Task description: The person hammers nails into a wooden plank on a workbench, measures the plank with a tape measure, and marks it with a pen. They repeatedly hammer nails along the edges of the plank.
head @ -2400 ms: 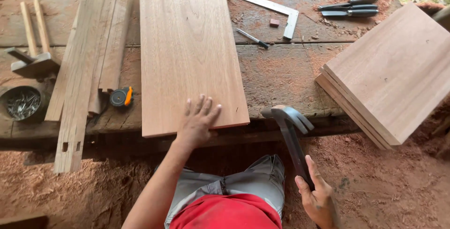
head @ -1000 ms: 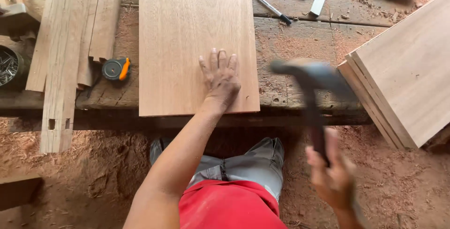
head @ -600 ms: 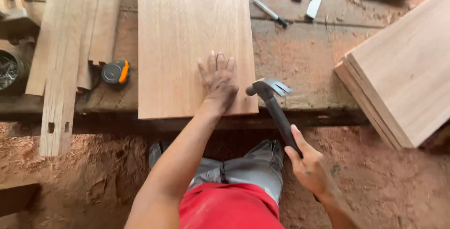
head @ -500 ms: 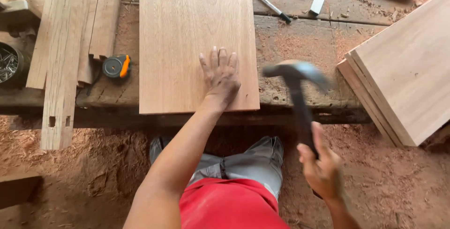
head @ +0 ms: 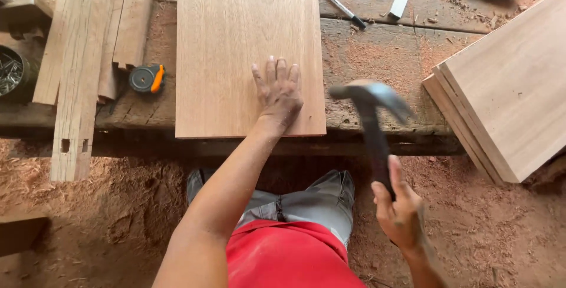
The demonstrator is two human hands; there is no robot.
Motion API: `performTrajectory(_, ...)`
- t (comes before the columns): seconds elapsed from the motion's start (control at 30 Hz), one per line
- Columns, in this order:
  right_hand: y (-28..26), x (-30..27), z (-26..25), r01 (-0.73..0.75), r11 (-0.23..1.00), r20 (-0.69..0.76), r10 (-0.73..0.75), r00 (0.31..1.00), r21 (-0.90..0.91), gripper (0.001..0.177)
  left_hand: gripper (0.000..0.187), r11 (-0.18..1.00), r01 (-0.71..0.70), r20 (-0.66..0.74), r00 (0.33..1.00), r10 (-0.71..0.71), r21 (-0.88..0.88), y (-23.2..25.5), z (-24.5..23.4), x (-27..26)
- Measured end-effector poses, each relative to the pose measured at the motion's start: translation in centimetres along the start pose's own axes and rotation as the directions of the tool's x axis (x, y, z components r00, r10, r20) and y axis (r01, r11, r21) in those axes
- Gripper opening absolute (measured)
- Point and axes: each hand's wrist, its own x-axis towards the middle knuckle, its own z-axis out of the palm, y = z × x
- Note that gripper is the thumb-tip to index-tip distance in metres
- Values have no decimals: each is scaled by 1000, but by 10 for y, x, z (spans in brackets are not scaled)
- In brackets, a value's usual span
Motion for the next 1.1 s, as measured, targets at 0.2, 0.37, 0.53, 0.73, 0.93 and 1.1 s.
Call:
performTrajectory(0.2, -7, 10, 11, -420, 905, 211, 425, 880, -74, 69, 45, 1000, -1, -17, 1000, 1, -16, 1, -4, 0)
performTrajectory(0.37, -4, 23, -6, -316, 942, 142, 331, 933, -116, 64, 41, 999, 3, 2, 1000, -3, -52, 1, -16, -1)
performTrajectory(0.53, 61, 45, -10, -363, 856, -21, 383, 924, -368, 61, 40, 999, 2, -16, 1000, -3, -45, 0, -14, -1)
performTrajectory(0.73, 95, 75, 6, -169, 716, -225, 17, 974, -678, 49, 41, 977, -170, 232, 952, 197, -132, 3, -58, -22)
performTrajectory(0.93, 25, 74, 44, 62, 975, -162, -98, 982, -214, 20, 80, 843, -536, 205, 832, 516, 54, 4, -72, -82)
performTrajectory(1.1, -10, 95, 73, 3, 999, -205, 4, 979, 33, 20, 58, 846, -478, 26, 874, 486, 237, -2, -19, -92)
